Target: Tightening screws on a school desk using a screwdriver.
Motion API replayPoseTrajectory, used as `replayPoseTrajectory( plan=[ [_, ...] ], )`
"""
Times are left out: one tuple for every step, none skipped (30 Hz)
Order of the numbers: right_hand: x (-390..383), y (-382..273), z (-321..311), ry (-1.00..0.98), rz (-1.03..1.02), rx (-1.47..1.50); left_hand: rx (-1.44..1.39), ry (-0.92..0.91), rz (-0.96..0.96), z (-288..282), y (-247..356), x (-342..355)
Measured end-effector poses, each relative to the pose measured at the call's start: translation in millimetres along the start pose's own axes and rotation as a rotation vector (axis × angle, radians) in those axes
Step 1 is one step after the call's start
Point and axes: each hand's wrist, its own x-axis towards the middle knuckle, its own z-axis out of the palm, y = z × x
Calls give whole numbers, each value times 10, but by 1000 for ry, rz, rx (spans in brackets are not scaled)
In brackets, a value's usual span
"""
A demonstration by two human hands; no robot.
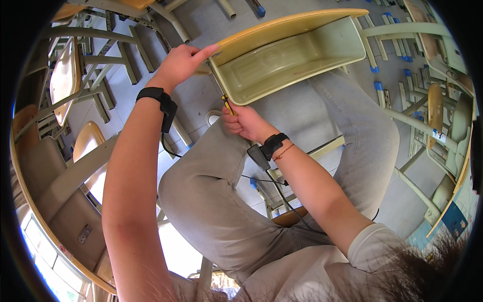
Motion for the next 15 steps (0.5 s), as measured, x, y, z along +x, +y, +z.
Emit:
replayPoseTrajectory(
  plan=[
    [-5,25,51,97,-54,-133,-1,-8,-8,-2,-1,-6],
    [-7,51,104,97,-53,-132,-1,-8,-9,-7,-2,-12],
    [0,74,128,192,-128,-266,16,-14,-10,-22,6,-4],
    [15,86,150,288,-202,-399,33,-21,-11,-32,15,3],
    [33,91,168,288,-204,-398,34,-21,-10,-35,23,6],
    [50,99,162,361,-324,-554,34,-23,-9,-32,43,12],
    [63,104,152,435,-444,-709,33,-25,-7,-26,63,19],
    [68,111,138,439,-447,-708,33,-27,-3,-19,82,24],
    [61,126,179,556,-520,-986,23,-20,-3,-22,62,11],
    [56,143,221,671,-589,-1265,13,-13,-3,-25,43,2],
    [58,167,269,669,-588,-1264,15,-13,-5,-28,24,-4],
    [52,172,356,742,-461,-1288,17,-18,-11,-36,11,-9],
    [51,173,427,812,-331,-1310,19,-21,-17,-41,-4,-17],
    [88,216,402,808,-330,-1309,21,-21,-21,-39,-22,-30],
    [116,224,269,736,-469,-1174,14,-11,5,-16,44,16]
  ],
)
